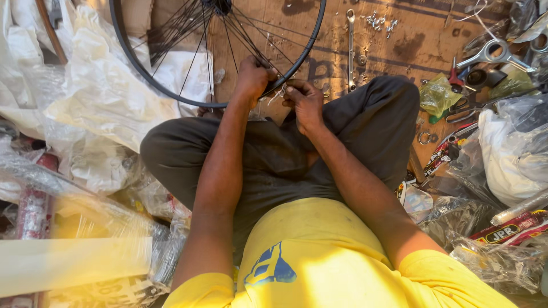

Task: The person is sitting on the floor repairing a bicycle wheel. They remove a rim tape, inspect the rim, and then proceed to tighten the spokes using a spoke wrench. The person works methodically around the wheel, adjusting the tension of the spokes.

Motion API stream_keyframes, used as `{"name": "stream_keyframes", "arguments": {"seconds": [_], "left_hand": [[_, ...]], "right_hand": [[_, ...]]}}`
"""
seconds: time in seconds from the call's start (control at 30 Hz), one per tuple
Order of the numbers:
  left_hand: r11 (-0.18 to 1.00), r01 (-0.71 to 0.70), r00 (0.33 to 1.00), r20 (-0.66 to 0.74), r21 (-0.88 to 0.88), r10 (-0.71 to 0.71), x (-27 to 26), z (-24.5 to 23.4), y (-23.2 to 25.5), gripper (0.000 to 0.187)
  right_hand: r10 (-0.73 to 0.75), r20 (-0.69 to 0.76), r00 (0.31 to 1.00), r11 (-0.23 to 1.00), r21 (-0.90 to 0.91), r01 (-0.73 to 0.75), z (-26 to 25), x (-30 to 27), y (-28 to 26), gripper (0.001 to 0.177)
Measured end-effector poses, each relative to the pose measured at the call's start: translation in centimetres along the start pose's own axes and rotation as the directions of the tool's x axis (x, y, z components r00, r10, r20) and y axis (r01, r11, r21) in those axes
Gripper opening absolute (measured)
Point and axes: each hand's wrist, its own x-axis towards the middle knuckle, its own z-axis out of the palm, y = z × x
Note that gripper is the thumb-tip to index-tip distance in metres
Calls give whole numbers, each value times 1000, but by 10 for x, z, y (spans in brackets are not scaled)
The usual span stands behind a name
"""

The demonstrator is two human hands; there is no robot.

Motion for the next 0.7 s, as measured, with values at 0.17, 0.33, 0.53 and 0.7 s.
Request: {"name": "stream_keyframes", "arguments": {"seconds": [0.17,0.33,0.53,0.7], "left_hand": [[997,-49,999,-19,60,51,19,0,-21,21],[997,-30,999,-16,65,32,22,1,-26,19],[993,-56,998,-36,106,60,20,0,-25,19],[992,-90,996,-21,88,92,23,1,-27,20]], "right_hand": [[-11,36,999,998,-64,13,10,-3,2,11],[25,7,1000,998,62,-26,13,-1,1,11],[56,1,998,997,54,-56,18,1,2,10],[155,-110,982,971,200,-131,36,0,8,19]]}}
